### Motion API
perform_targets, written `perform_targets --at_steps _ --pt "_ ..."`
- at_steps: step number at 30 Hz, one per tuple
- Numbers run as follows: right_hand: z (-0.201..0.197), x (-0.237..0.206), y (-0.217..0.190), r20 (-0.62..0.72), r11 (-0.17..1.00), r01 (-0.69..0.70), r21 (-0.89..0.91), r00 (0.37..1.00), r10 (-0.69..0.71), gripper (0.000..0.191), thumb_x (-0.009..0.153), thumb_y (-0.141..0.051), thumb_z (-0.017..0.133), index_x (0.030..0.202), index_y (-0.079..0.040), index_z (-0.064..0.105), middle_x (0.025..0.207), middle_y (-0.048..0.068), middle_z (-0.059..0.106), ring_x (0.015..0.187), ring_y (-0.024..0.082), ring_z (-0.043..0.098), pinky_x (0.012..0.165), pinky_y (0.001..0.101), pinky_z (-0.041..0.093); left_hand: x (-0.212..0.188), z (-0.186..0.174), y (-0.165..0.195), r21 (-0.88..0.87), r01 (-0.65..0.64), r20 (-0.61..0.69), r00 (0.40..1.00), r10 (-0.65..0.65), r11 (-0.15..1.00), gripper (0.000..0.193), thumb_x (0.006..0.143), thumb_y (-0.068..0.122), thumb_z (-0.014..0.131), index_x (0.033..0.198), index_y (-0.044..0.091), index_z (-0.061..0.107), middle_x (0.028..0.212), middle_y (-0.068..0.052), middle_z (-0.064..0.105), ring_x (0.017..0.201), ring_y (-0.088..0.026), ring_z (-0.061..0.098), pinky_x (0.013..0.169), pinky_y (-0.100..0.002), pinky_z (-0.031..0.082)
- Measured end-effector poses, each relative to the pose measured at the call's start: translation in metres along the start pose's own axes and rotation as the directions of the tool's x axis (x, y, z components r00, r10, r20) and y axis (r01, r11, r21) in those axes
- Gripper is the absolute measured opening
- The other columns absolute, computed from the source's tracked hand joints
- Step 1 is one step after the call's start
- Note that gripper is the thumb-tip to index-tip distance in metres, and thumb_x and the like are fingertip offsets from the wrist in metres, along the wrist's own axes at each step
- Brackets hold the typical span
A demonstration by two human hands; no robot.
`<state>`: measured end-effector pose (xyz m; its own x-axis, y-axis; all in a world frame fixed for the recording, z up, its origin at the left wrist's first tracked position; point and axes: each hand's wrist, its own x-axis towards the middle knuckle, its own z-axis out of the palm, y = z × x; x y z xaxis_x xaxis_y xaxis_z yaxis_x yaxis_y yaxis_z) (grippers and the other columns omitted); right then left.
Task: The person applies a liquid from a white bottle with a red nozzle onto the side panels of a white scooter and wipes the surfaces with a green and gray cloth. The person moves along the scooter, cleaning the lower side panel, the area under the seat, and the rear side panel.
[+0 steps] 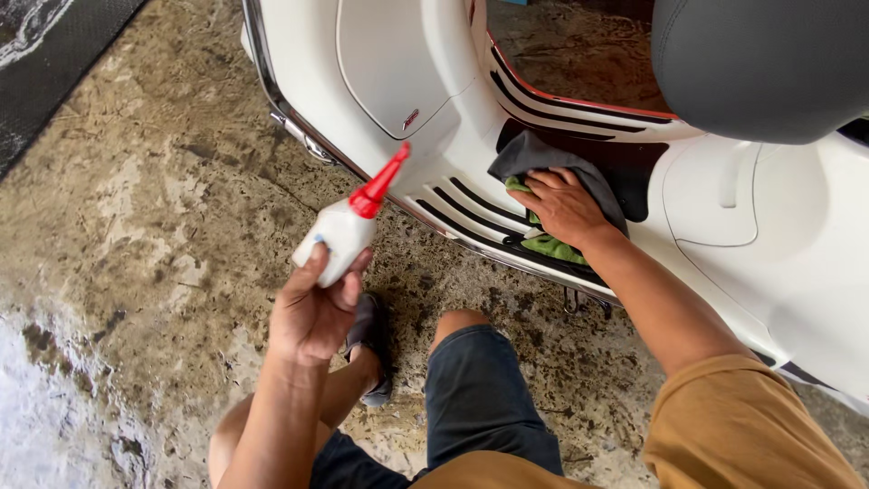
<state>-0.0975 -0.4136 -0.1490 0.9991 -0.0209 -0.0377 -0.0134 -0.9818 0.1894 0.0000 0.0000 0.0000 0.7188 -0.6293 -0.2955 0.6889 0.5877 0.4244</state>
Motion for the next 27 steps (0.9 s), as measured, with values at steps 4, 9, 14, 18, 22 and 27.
perform_targets --at_steps 4,9,14,18,22,27 --pt "-0.017 0.018 0.007 -0.145 0.918 -0.102 0.384 0.975 0.169 0.082 0.094 0.000 0.053 0.171 -0.021 0.032 0.157 0.013 0.048 0.138 0.028 0.048 0.121 0.0536 0.028 -0.018 -0.008 0.006 -0.071 -0.077 -0.019 0.997 0.076 0.994 0.044 0.100 0.016 0.065 0.139 -0.001 0.051 0.130 -0.025 0.063 0.112 -0.037 0.070 0.078 -0.032 0.068" --pt "-0.017 0.031 0.004 -0.206 0.977 -0.209 0.049 0.955 0.214 0.071 0.087 -0.022 0.067 0.154 -0.026 0.045 0.162 0.013 0.040 0.146 0.036 0.037 0.118 0.0549 0.024 -0.011 -0.008 0.008 -0.101 -0.081 0.002 0.997 0.082 0.992 0.046 0.102 0.017 0.065 0.141 -0.002 0.050 0.132 -0.025 0.062 0.113 -0.037 0.071 0.080 -0.032 0.068" --pt "-0.026 -0.019 0.021 -0.106 0.971 -0.117 -0.207 0.990 0.097 0.054 0.095 -0.016 0.059 0.145 -0.037 0.054 0.166 -0.002 0.037 0.154 0.027 0.032 0.128 0.0489 0.021 -0.002 -0.018 0.036 -0.087 -0.117 -0.008 0.993 0.116 0.989 0.048 0.102 0.017 0.066 0.143 -0.003 0.050 0.131 -0.026 0.064 0.111 -0.037 0.071 0.079 -0.032 0.067" --pt "-0.028 0.016 0.004 -0.056 0.966 -0.030 -0.258 0.998 0.016 0.048 0.092 -0.017 0.059 0.140 -0.026 0.061 0.151 0.003 0.048 0.131 0.028 0.048 0.112 0.0479 0.036 -0.016 -0.028 0.066 -0.081 -0.202 0.028 0.978 0.205 0.976 0.050 0.103 0.017 0.067 0.145 -0.003 0.049 0.132 -0.024 0.063 0.111 -0.036 0.071 0.080 -0.032 0.067" --pt "-0.016 0.091 -0.027 -0.140 0.953 0.109 -0.283 0.978 -0.153 0.038 0.091 -0.011 0.063 0.129 -0.016 0.070 0.133 0.005 0.057 0.118 0.024 0.053 0.097 0.0418 0.045 -0.004 -0.029 0.067 -0.111 -0.222 0.017 0.974 0.225 0.969 0.051 0.103 0.019 0.067 0.145 -0.004 0.049 0.133 -0.023 0.063 0.112 -0.036 0.071 0.079 -0.031 0.067" --pt "-0.026 0.034 -0.018 -0.061 0.940 0.040 -0.339 0.996 -0.065 0.032 0.096 -0.013 0.061 0.126 -0.014 0.071 0.127 0.003 0.061 0.110 0.020 0.056 0.093 0.0372 0.047 -0.006 -0.038 0.076 -0.133 -0.199 -0.023 0.980 0.197 0.971 0.053 0.101 0.020 0.068 0.145 -0.001 0.049 0.133 -0.023 0.063 0.112 -0.035 0.070 0.079 -0.030 0.067"
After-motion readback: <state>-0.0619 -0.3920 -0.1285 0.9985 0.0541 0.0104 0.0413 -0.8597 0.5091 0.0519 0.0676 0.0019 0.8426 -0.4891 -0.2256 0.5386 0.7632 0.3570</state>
